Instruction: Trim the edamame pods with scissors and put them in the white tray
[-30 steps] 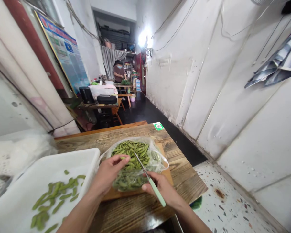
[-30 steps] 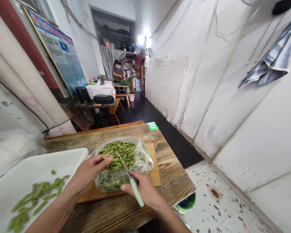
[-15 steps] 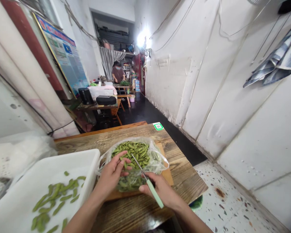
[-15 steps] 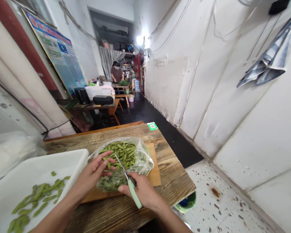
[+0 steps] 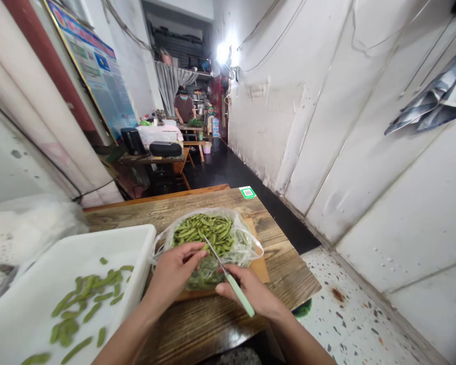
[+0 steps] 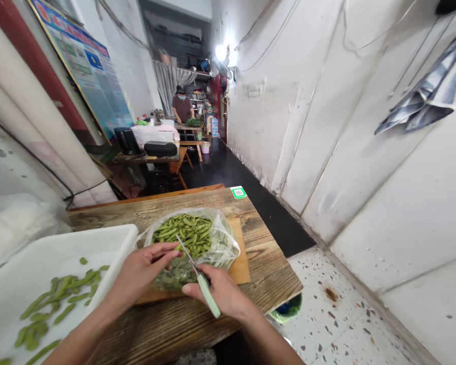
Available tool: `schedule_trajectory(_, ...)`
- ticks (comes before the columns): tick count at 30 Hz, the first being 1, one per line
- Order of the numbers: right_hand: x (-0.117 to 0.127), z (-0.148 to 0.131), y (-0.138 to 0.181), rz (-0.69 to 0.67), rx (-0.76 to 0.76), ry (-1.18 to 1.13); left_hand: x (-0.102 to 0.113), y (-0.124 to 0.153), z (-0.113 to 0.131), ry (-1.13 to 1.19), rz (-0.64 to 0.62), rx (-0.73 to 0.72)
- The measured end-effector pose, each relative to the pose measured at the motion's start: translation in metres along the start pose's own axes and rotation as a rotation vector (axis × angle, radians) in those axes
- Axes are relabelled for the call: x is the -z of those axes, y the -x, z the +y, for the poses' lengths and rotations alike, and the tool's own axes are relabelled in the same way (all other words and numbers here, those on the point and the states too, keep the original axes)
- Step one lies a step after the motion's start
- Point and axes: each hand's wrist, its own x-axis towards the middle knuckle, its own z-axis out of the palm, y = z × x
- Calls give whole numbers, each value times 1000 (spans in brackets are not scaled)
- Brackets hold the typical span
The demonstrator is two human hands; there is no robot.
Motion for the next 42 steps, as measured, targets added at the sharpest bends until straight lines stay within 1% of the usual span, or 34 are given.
schedule_trajectory(4, 1, -1, 1, 4, -7, -23, -3, 1, -3, -97, 11, -25)
schedule_trajectory(9, -3, 5, 0, -8, -48, -3, -8, 0, -16, -67, -69, 4)
schedule_trajectory(13, -9, 17, -4, -59, -170, -102, -17, -2, -27, -45, -124, 39)
schedule_trajectory(15, -11, 22, -4, -96, -242, -197, -14, -1, -28, -74, -119, 35)
schedule_trajectory(16, -11, 24, -4, -105, -270, -245, -7, -1, -28, -122, -82, 26)
schedule_trajectory(17, -11, 26, -4, -106, -288, -287, 3, -1, -27, -196, -9, 16)
schedule_trajectory(18, -10, 27, -3, -100, -295, -321, 17, 0, -26, -294, 85, 10)
schedule_trajectory(19, -9, 28, -2, -91, -293, -343, 33, 0, -26, -416, 208, 12)
schedule_trajectory(20, -8, 30, -2, -80, -283, -358, 51, 0, -26, -559, 327, 43)
schedule_trajectory(21, -8, 31, -2, -72, -275, -366, 67, -1, -27, -705, 388, 102)
schedule_trajectory(22, -7, 32, -2, -66, -270, -370, 82, -3, -27, -827, 397, 171)
schedule_trajectory(23, -7, 33, -2, -62, -269, -372, 93, -4, -28, -899, 378, 183)
schedule_trajectory(24, -8, 35, -3, -56, -271, -373, 99, -7, -29, -942, 361, 166)
schedule_trajectory(25, -8, 36, -4, -46, -274, -374, 99, -11, -29, -950, 334, 113)
schedule_trajectory(27, -9, 37, -5, -33, -277, -375, 86, -23, -27, -897, 261, -41)
schedule_trajectory(28, -10, 37, -5, -33, -276, -375, 75, -30, -26, -859, 193, -116)
schedule_trajectory(29, -9, 36, -5, -36, -276, -376, 62, -39, -24, -849, 151, -153)
schedule_trajectory(30, -9, 35, -5, -39, -278, -379, 50, -48, -23, -877, 107, -183)
schedule_trajectory(32, -7, 32, -3, -42, -289, -386, 29, -64, -21, -963, 69, -191)
schedule_trajectory(34, -4, 29, -1, -31, -297, -391, 15, -76, -22, -1017, 60, -178)
schedule_trajectory(37, -2, 27, 1, -15, -293, -387, 9, -83, -26, -1020, 61, -185)
schedule_trajectory(42, -4, 30, -2, -16, -266, -375, 8, -78, -27, -1012, 49, -225)
